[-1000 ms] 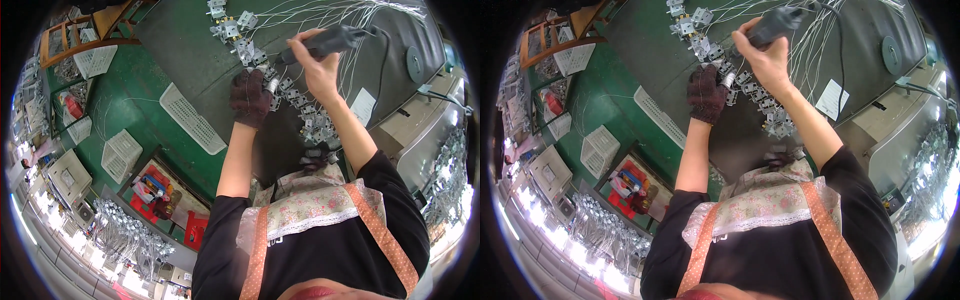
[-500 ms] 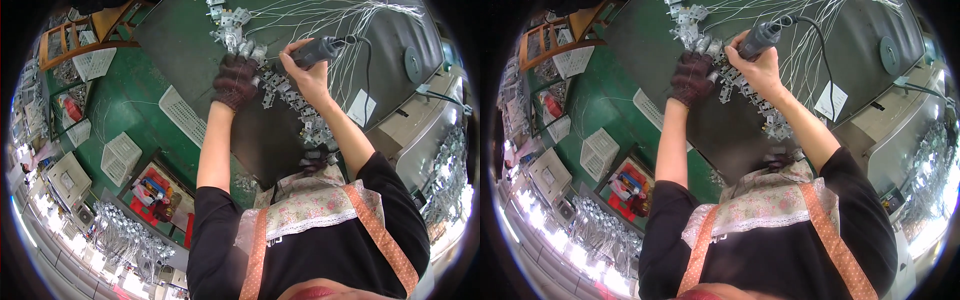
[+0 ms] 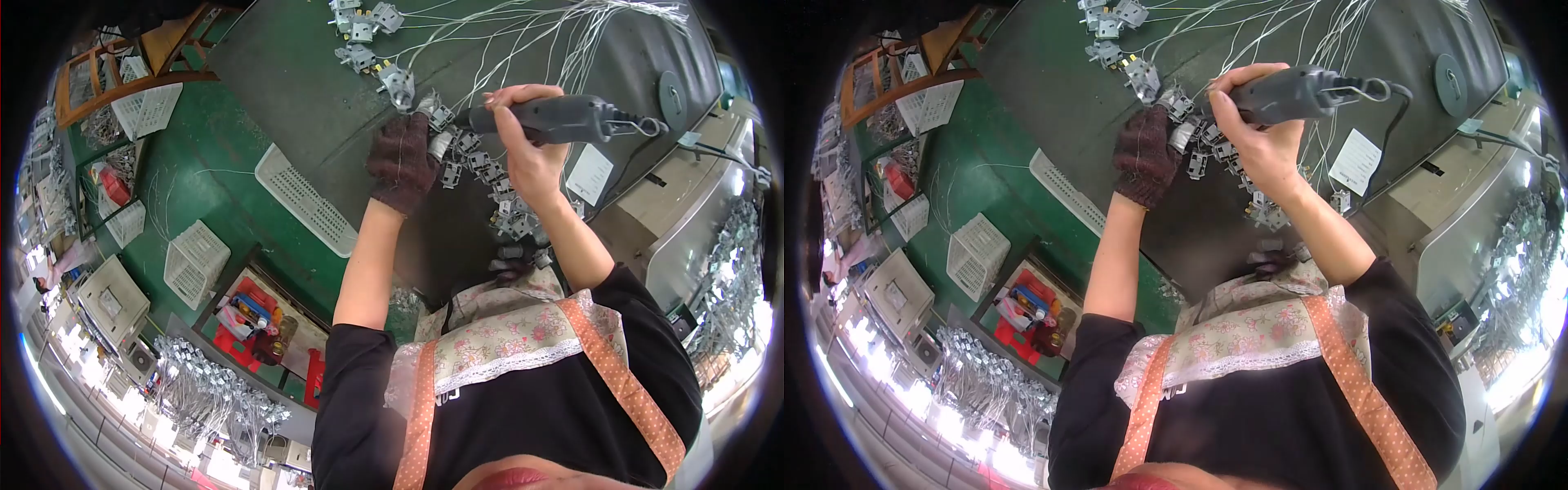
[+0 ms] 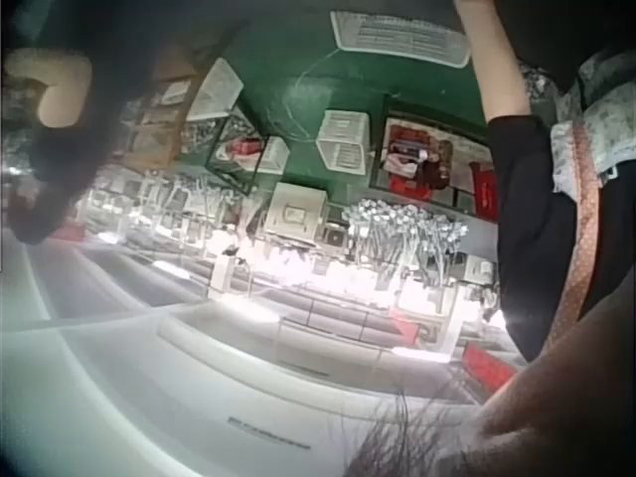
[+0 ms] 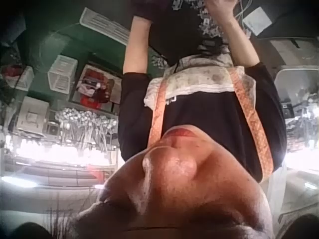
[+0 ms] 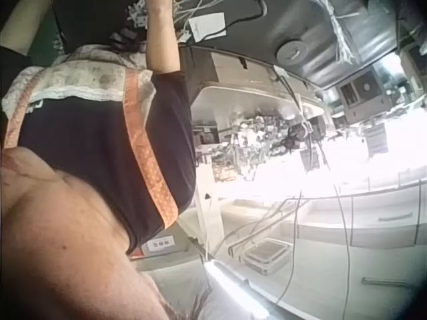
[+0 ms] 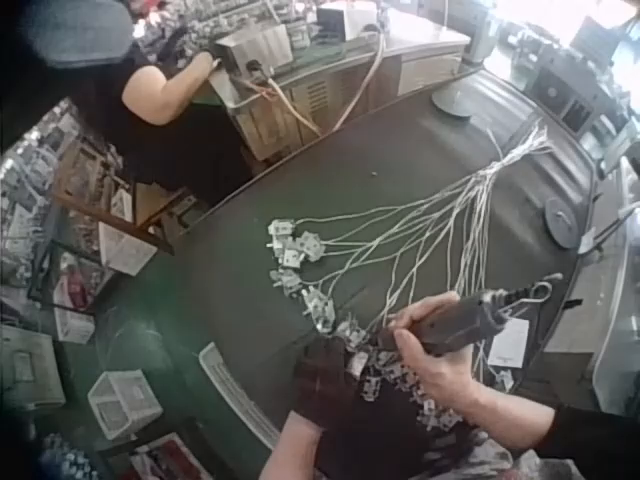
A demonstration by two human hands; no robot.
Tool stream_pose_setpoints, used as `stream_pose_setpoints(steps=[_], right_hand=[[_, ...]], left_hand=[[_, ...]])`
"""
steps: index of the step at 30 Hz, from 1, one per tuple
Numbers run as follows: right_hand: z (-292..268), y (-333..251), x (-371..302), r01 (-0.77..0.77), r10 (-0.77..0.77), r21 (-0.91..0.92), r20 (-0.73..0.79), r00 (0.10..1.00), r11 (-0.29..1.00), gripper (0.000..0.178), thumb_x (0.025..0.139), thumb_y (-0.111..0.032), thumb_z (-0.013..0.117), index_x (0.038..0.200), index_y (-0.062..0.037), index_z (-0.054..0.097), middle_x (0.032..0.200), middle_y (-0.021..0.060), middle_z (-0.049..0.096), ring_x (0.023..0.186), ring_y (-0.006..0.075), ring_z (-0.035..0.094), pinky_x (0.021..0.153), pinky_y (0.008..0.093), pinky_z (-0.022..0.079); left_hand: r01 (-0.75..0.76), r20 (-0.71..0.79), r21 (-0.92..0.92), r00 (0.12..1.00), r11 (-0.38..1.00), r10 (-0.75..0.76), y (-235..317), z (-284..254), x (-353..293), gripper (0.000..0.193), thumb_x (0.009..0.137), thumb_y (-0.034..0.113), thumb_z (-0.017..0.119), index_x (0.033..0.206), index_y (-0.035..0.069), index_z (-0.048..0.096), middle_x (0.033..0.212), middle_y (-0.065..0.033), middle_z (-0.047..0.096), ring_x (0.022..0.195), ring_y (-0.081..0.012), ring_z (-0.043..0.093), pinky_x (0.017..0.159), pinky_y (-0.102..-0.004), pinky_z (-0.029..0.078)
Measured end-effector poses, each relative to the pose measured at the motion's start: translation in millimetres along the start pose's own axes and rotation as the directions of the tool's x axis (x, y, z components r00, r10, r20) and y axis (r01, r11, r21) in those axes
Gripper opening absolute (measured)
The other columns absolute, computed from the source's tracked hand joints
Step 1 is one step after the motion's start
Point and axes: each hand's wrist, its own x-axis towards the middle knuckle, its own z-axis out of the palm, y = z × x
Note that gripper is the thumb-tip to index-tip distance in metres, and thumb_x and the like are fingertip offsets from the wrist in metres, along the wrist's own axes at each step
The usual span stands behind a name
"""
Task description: Assemble and refine small electronic components using a handheld rotary tool at an industrial workbench.
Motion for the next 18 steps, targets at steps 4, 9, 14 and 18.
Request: stream_pose_setpoints(steps=[4,9,14,18], right_hand=[[4,-9,8,0.031,-0.032,0.062,0.022,0.999,0.998,0.029,0.081,0.009,0.066,0.103,-0.0012,0.049,0.093,0.0087,0.063,0.09,0.0165,0.062,0.079,0.03,0.052],[7,-11,11,0.077,-0.081,0.056,0.076,0.994,0.995,0.03,0.081,0.009,0.066,0.103,-0.0008,0.049,0.094,0.0093,0.062,0.093,0.0177,0.062,0.084,0.0324,0.051],[8,-10,13,0.031,-0.032,0.003,0.083,0.996,0.999,0.029,0.08,0.008,0.068,0.103,-0.0003,0.051,0.091,0.008,0.063,0.085,0.0159,0.063,0.077,0.0298,0.053],[4,-13,15,0.003,0.002,-0.036,0.142,0.99,0.999,0.028,0.08,0.008,0.068,0.102,-0.0003,0.052,0.09,0.0078,0.064,0.082,0.0151,0.063,0.074,0.0287,0.053]], left_hand=[[0.091,0.076,-0.105,0.994,0.99,-0.083,3,-10,6,0.042,0.089,0.032,0.063,0.123,0.01,0.055,0.1,-0.0148,0.067,0.089,-0.0358,0.065,0.076,-0.047,0.051],[0.023,-0.003,-0.115,1.0,0.993,-0.023,-1,-1,2,0.043,0.09,0.032,0.062,0.127,0.012,0.054,0.102,-0.0153,0.067,0.088,-0.0355,0.066,0.075,-0.0473,0.052],[0.085,0.069,-0.227,0.995,0.97,-0.071,3,-7,4,0.042,0.09,0.027,0.063,0.127,0.01,0.053,0.104,-0.0166,0.066,0.092,-0.0373,0.065,0.077,-0.0473,0.052],[0.01,-0.02,-0.268,1.0,0.963,-0.016,-3,3,-2,0.042,0.089,0.024,0.063,0.127,0.01,0.053,0.106,-0.0173,0.066,0.093,-0.038,0.064,0.078,-0.0474,0.052]])
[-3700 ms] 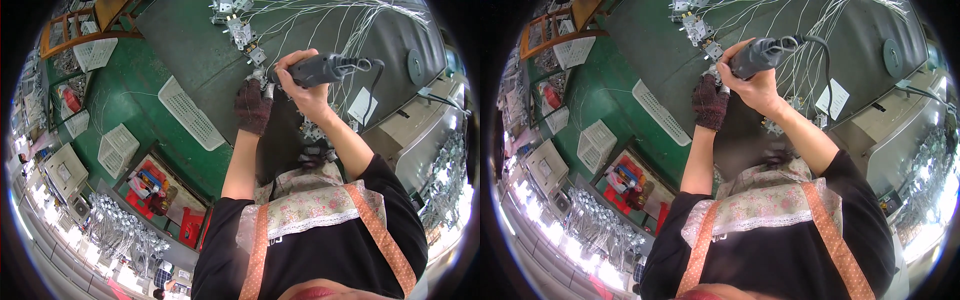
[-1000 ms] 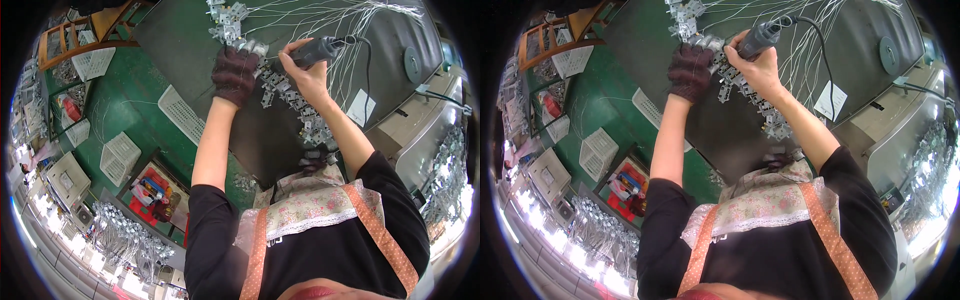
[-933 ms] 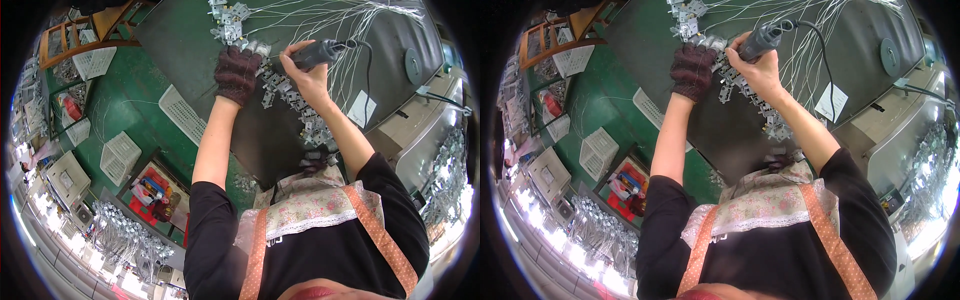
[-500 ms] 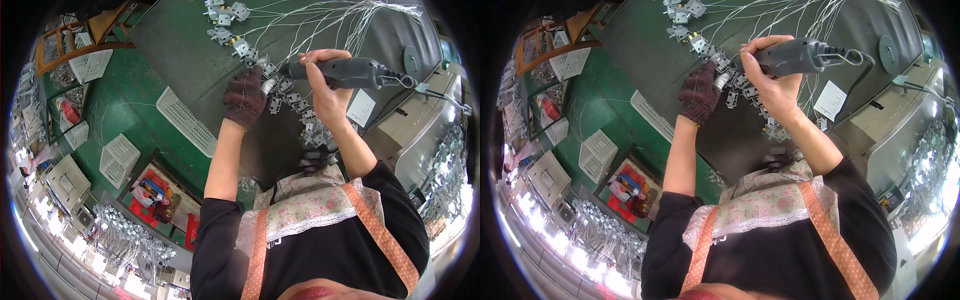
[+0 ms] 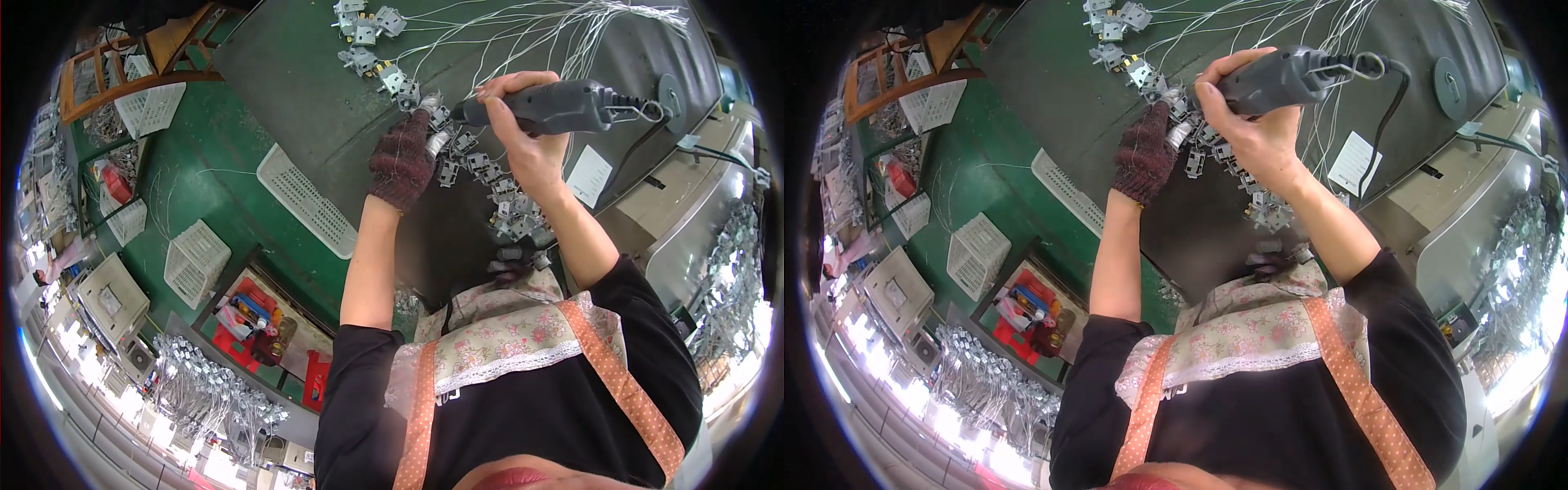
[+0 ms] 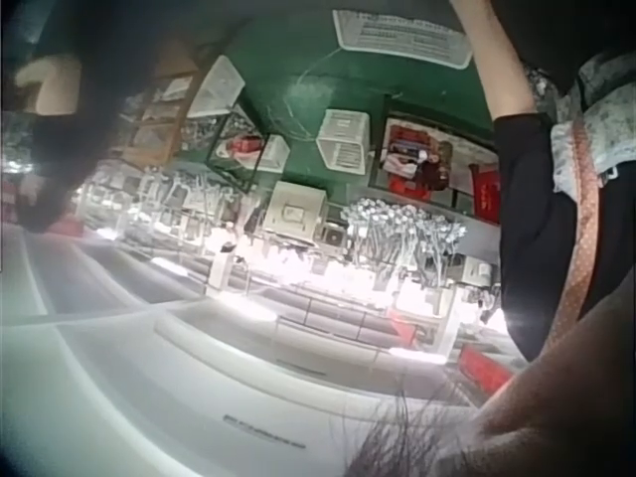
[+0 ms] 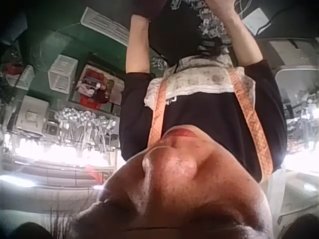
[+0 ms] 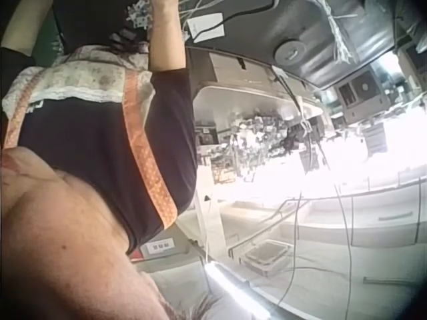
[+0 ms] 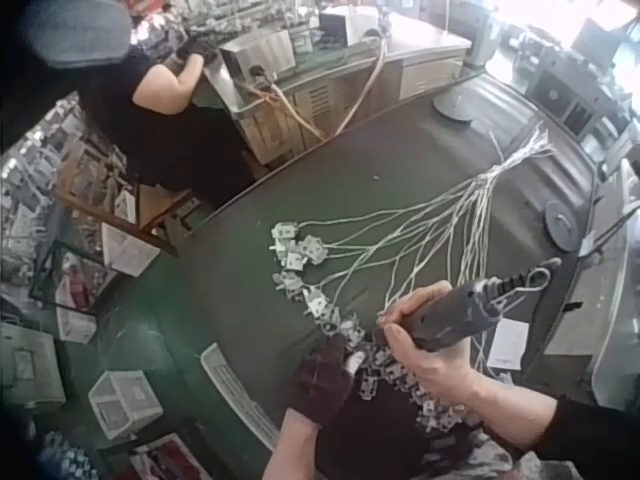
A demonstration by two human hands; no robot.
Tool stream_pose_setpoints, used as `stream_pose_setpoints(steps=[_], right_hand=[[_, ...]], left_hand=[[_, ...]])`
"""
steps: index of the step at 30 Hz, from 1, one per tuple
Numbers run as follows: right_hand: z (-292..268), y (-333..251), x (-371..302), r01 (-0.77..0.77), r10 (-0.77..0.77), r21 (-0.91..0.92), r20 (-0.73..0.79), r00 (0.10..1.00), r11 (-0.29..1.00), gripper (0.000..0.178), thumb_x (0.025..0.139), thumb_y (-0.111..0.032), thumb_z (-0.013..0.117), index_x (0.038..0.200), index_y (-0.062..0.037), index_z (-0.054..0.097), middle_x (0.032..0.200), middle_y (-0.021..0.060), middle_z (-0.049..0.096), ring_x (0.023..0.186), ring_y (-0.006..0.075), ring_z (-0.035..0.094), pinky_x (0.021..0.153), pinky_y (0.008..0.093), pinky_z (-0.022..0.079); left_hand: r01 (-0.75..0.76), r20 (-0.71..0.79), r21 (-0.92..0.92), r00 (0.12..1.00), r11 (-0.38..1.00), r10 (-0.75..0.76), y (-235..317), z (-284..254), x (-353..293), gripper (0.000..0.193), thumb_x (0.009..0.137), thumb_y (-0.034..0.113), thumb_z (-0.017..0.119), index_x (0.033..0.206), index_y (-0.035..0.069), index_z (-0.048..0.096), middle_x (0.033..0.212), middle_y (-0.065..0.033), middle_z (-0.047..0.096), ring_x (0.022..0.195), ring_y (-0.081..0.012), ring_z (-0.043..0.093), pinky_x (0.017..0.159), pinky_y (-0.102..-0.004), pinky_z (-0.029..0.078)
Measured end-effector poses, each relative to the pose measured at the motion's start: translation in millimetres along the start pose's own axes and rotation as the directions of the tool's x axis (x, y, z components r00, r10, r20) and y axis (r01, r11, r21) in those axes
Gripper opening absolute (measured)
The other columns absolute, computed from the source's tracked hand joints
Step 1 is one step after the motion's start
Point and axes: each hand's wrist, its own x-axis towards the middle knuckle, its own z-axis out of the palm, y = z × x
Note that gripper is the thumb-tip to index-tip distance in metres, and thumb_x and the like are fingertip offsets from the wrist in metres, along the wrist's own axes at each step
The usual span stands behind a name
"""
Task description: Assemble and refine small electronic components using a handheld rotary tool at an industrial workbench.
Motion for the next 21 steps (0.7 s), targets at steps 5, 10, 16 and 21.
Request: stream_pose_setpoints(steps=[5,10,16,21], right_hand=[[-10,5,2,0.086,-0.077,0.066,-0.138,0.987,0.994,0.024,0.082,0.005,0.067,0.101,-0.0003,0.054,0.09,0.0061,0.064,0.084,0.0157,0.064,0.073,0.0273,0.052],[-1,2,3,0.069,-0.063,0.071,-0.082,0.995,0.995,0.019,0.083,0.004,0.066,0.099,0.0006,0.057,0.085,0.0039,0.063,0.077,0.0107,0.061,0.067,0.0238,0.049],[5,-3,5,-0.003,0.004,0.022,-0.034,0.999,1.0,0.012,0.083,0.002,0.067,0.092,0.0002,0.06,0.077,0.0003,0.061,0.067,0.005,0.055,0.059,0.0203,0.044],[2,1,8,-0.025,0.024,-0.062,-0.025,0.999,0.998,0.011,0.083,-0.001,0.068,0.09,-0.0011,0.06,0.075,-0.0017,0.059,0.066,0.0031,0.054,0.057,0.0191,0.043]], left_hand=[[-0.048,-0.069,0.068,0.996,0.997,0.053,2,1,1,0.043,0.089,0.024,0.063,0.128,0.009,0.052,0.108,-0.0173,0.065,0.093,-0.0379,0.064,0.077,-0.0474,0.052],[0.021,0.034,0.102,0.999,0.995,-0.025,3,-1,0,0.044,0.088,0.023,0.065,0.128,0.007,0.052,0.11,-0.018,0.064,0.092,-0.0397,0.063,0.076,-0.0479,0.051],[-0.062,-0.07,0.03,0.996,0.998,0.064,2,-2,3,0.044,0.089,0.025,0.063,0.128,0.01,0.052,0.107,-0.017,0.065,0.091,-0.0392,0.064,0.075,-0.0487,0.052],[-0.037,0.01,0.015,0.999,0.999,0.037,3,-3,4,0.042,0.09,0.029,0.061,0.127,0.01,0.053,0.105,-0.0172,0.065,0.09,-0.039,0.064,0.073,-0.0486,0.052]])
